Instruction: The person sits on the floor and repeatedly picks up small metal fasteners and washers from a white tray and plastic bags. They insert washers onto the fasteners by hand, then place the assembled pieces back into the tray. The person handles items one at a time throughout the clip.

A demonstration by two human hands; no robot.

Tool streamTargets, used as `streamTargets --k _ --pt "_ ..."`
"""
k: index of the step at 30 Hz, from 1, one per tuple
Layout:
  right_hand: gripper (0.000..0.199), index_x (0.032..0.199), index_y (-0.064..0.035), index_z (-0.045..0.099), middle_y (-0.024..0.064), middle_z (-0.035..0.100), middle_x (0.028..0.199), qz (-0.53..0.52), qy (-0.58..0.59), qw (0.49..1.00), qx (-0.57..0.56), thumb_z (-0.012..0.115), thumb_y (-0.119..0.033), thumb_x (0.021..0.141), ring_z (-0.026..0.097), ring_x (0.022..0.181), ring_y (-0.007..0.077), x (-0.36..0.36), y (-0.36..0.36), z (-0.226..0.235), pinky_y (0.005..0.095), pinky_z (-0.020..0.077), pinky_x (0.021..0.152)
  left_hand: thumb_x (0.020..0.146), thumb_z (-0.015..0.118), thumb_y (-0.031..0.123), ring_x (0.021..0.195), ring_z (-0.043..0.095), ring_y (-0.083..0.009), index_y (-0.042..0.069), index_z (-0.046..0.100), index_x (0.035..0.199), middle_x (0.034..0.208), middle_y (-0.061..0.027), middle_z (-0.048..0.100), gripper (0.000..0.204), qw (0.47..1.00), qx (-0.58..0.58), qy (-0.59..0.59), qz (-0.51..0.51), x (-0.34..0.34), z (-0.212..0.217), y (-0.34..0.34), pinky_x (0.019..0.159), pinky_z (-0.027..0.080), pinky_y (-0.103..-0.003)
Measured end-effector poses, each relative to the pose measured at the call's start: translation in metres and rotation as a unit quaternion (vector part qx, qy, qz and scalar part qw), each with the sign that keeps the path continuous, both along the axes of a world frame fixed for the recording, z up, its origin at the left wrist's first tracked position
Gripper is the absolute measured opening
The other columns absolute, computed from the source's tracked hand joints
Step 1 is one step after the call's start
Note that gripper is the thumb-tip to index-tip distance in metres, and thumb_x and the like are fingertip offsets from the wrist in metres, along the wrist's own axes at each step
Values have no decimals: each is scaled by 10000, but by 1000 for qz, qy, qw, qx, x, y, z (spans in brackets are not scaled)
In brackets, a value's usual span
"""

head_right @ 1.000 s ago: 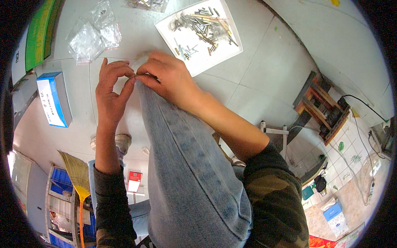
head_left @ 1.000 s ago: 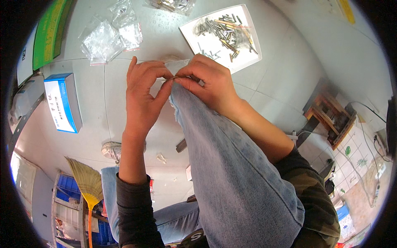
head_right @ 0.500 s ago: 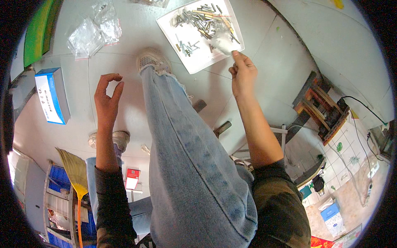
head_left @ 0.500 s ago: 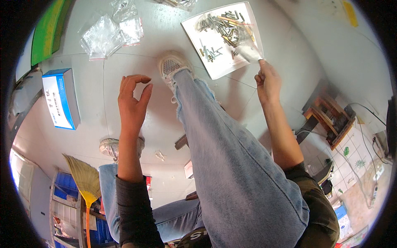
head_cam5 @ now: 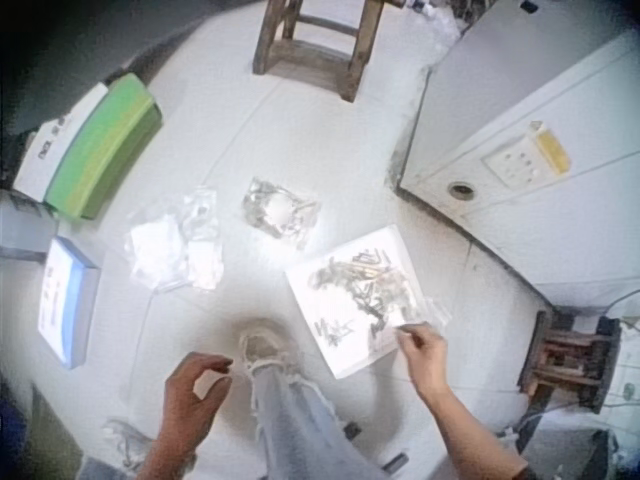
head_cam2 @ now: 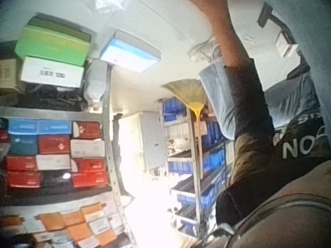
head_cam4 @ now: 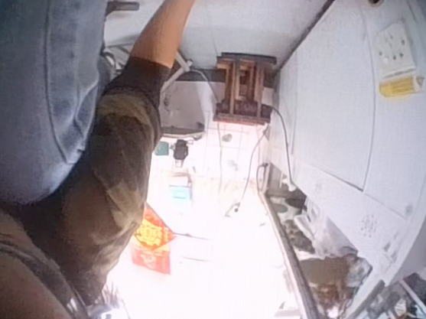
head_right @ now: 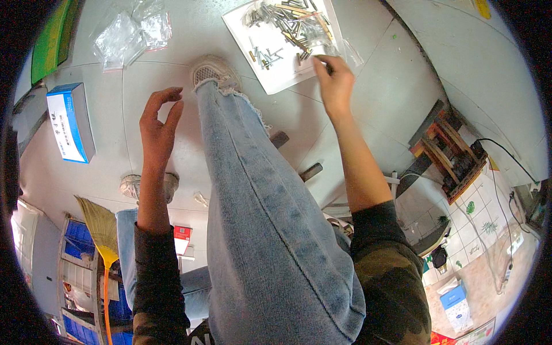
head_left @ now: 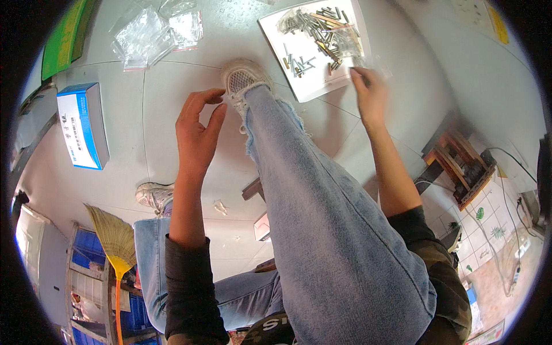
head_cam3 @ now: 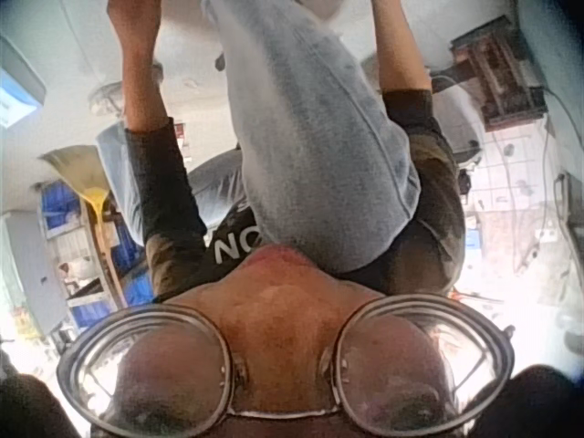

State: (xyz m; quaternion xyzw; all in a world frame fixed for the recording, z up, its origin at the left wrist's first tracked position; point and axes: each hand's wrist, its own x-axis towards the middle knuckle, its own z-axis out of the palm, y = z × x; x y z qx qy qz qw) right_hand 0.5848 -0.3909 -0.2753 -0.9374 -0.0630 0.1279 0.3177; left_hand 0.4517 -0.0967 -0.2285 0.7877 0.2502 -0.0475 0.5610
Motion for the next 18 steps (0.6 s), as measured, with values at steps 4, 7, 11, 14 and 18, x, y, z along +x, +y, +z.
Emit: streamTargets --k 4,7,11,14,18 --pt "219 888 7 642 99 628 749 -147 108 983 32 618 -182 779 531 664 109 28 14 -30 246 421 613 751 569 -1 835 570 -180 37 585 974 879 -78 580 227 1000 -9 6 3 2 4 -1 748 430 -273" --pt "228 893 3 643 92 624 712 -214 119 967 76 618 -190 775 527 638 97 48 3 -35 235 420 603 760 564 10 830 570 -175 40 588 977 874 -75 582 220 1000 -7 16 8 -1 2 0 744 427 -266" --pt "225 893 -2 645 84 626 710 -48 172 983 41 613 -189 772 541 630 105 43 18 -40 236 430 600 776 559 30 828 571 -173 37 595 970 864 -75 587 197 999 -19 32 33 -2 -5 -5 726 430 -263" --pt "222 884 -4 644 73 619 688 26 192 978 81 613 -191 768 557 623 116 22 45 -52 237 436 584 791 557 60 827 572 -172 32 599 964 871 -83 598 181 998 -37 42 35 -1 -9 -11 719 434 -269" --pt "225 934 44 592 94 602 768 -200 411 870 183 482 -132 850 568 649 149 -4 57 -39 251 481 608 828 532 137 851 572 -172 22 604 975 945 -95 606 200 994 -88 64 31 9 -12 -14 753 427 -267"
